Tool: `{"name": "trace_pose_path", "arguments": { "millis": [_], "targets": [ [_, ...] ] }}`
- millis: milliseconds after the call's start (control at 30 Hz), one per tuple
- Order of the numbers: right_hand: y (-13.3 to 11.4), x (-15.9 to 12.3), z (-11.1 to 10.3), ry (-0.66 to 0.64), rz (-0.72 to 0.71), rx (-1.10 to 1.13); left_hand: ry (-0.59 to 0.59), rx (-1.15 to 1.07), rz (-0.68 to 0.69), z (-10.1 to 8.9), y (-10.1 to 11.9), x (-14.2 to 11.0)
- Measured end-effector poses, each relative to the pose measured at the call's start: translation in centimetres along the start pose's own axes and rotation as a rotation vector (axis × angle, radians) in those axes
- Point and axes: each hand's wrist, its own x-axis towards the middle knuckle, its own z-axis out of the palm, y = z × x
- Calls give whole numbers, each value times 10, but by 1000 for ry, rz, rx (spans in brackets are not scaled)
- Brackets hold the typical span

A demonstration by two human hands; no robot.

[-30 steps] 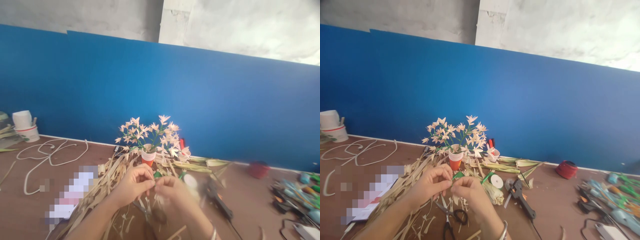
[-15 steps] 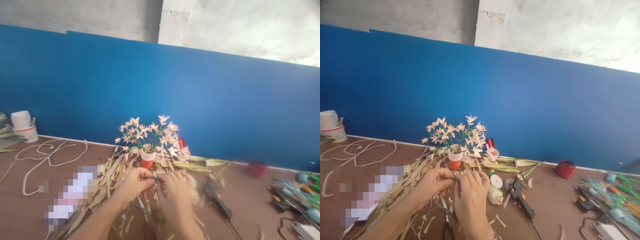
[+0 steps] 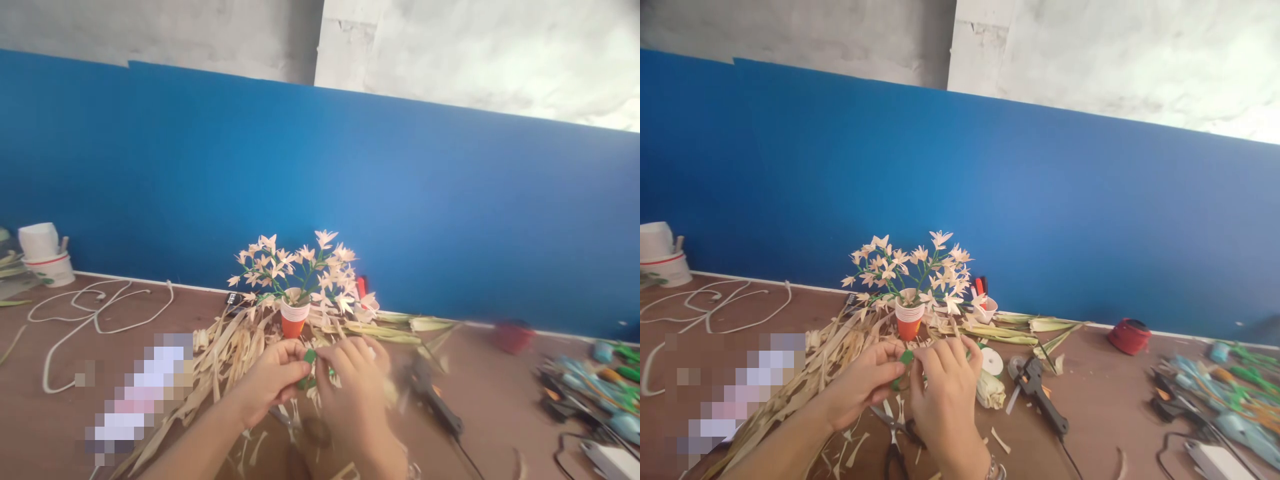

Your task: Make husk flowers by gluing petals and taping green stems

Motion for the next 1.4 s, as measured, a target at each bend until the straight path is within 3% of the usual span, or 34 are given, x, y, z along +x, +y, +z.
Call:
{"name": "trace_pose_path", "arguments": {
  "millis": [233,433,533,600,700,767,833,1000,1167,1300,1400],
  "targets": [
    [2,8,-13,-40,-33,-23,19,53,103,3,7,-4],
    [4,14,-20,-18,-47,-31,-192,-38,67,4,-7,-4],
    [15,19,-28,49,-51,-71,-202,10,40,12,-12,-3],
    [25,23,-37,115,-56,-108,-127,83,28,18,-14,3],
    [40,28,-52,236,-46,-139,-16,278,135,28,-19,23],
    [47,30,-62,318,-26,-128,-33,356,200,38,-20,42],
    [51,31,-71,386,9,-110,-79,291,240,54,-18,60],
    [58,29,-91,524,139,-92,-165,44,294,109,11,83],
    [64,27,-102,622,269,-59,-283,-76,527,143,64,67],
    [62,27,-105,629,289,-54,-157,11,730,135,97,30],
    [60,28,-104,613,267,-48,-102,140,707,105,104,-3]
  ]
}}
